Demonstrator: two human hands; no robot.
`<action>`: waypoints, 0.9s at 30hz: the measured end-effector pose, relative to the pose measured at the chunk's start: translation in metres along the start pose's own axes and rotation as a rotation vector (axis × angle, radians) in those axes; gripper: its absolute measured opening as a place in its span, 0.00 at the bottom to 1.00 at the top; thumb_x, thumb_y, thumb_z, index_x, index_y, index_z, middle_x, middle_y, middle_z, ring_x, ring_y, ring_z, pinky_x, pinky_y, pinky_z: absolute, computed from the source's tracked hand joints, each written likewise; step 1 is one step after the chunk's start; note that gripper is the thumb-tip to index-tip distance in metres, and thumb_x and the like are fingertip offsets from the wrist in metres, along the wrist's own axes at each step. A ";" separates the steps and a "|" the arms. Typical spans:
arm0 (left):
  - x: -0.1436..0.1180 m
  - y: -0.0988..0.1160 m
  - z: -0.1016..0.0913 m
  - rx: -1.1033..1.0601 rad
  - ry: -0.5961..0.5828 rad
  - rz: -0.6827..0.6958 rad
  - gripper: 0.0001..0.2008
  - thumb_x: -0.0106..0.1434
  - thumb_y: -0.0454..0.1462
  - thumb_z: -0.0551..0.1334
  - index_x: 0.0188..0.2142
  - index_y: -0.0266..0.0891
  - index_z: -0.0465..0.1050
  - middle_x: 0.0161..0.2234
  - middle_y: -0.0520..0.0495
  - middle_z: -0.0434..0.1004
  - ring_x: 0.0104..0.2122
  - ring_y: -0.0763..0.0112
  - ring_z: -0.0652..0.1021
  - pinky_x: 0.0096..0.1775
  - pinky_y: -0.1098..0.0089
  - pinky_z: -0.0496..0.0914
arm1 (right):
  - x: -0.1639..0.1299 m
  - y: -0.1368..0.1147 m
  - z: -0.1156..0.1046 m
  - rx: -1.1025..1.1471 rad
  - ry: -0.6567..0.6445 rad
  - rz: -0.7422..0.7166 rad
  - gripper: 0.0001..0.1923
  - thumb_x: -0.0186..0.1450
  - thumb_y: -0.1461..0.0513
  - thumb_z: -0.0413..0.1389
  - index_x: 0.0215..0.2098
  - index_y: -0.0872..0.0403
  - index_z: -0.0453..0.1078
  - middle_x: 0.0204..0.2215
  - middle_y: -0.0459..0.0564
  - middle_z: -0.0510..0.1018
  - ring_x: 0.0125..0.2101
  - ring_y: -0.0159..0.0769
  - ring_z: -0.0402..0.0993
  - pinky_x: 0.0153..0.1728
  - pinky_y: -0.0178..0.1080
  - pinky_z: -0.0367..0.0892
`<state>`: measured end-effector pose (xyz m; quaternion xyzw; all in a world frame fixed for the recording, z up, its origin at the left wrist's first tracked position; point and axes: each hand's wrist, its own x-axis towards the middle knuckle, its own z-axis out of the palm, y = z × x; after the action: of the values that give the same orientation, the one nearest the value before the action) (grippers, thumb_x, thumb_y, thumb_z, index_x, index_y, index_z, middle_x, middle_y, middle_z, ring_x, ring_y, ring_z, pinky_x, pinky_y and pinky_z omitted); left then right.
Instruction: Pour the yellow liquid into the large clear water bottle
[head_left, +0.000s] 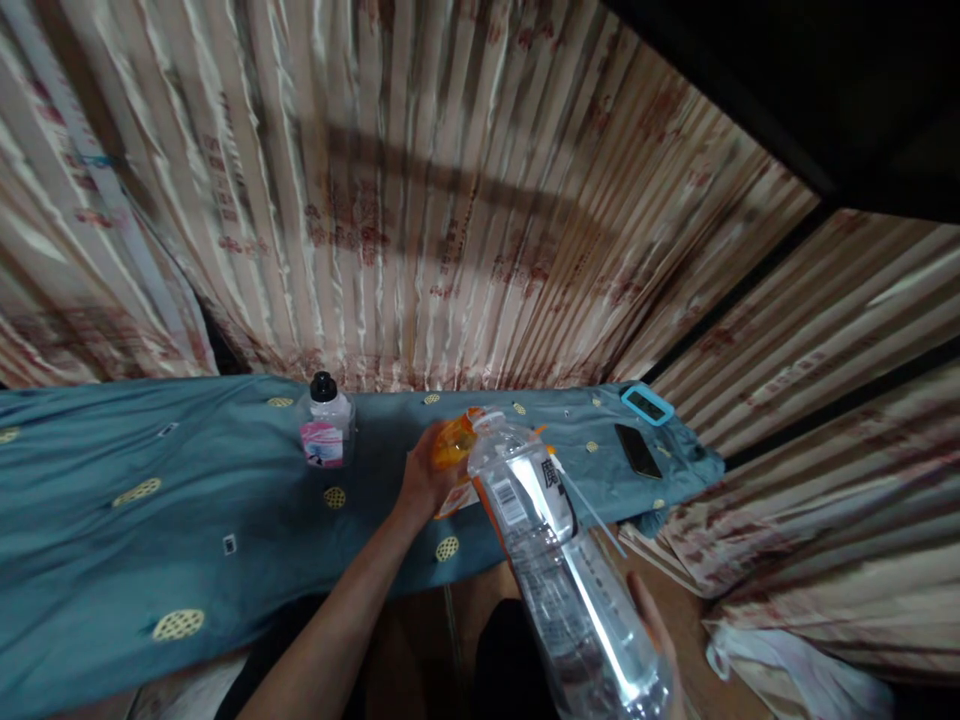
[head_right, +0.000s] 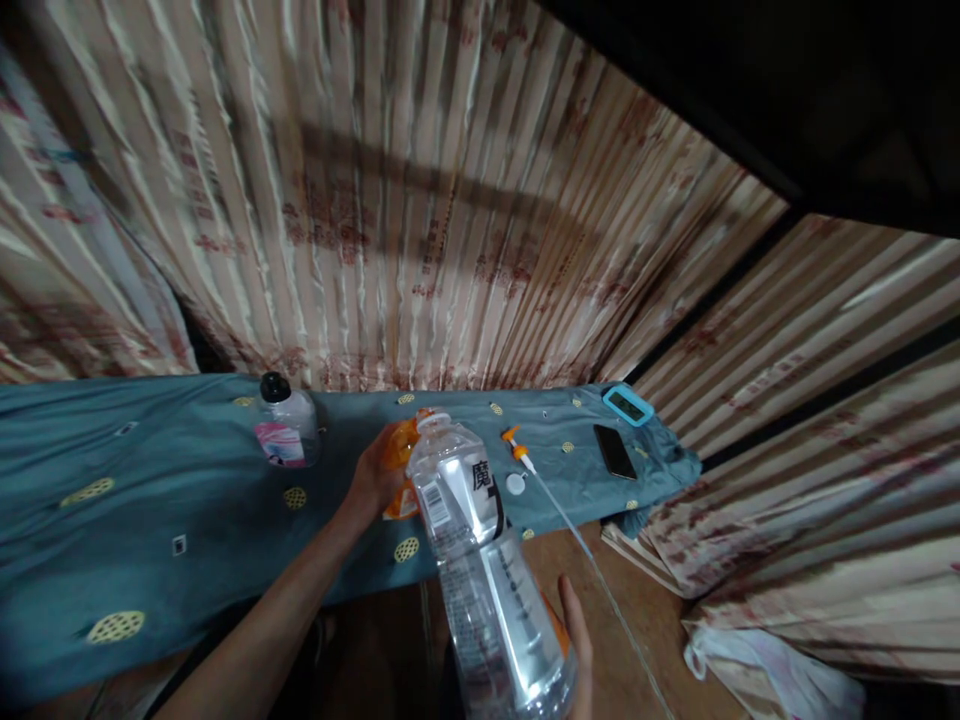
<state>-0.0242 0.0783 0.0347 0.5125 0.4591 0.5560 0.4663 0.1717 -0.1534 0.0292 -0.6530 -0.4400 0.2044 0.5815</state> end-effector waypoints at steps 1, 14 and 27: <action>0.000 0.000 0.000 -0.001 -0.003 -0.001 0.23 0.45 0.41 0.73 0.42 0.40 0.76 0.39 0.45 0.86 0.38 0.56 0.84 0.43 0.60 0.79 | -0.001 0.001 0.000 -0.011 -0.002 0.005 0.61 0.41 0.49 0.78 0.69 0.43 0.59 0.50 0.54 0.79 0.53 0.68 0.77 0.56 0.62 0.71; 0.000 -0.001 -0.001 0.005 0.002 0.015 0.23 0.45 0.40 0.73 0.43 0.40 0.76 0.39 0.46 0.86 0.37 0.58 0.85 0.41 0.60 0.80 | 0.004 0.013 -0.003 -0.042 0.055 0.108 0.54 0.52 0.52 0.73 0.72 0.38 0.55 0.42 0.50 0.81 0.36 0.60 0.83 0.44 0.60 0.79; 0.001 -0.006 0.000 0.052 0.016 0.015 0.24 0.46 0.40 0.73 0.43 0.39 0.76 0.40 0.46 0.86 0.38 0.58 0.84 0.42 0.61 0.80 | 0.007 0.015 -0.004 -0.009 0.111 0.120 0.47 0.58 0.47 0.69 0.71 0.46 0.58 0.42 0.52 0.82 0.43 0.59 0.82 0.54 0.59 0.74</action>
<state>-0.0240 0.0803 0.0293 0.5233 0.4732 0.5516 0.4449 0.1839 -0.1489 0.0176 -0.6912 -0.3681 0.2001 0.5888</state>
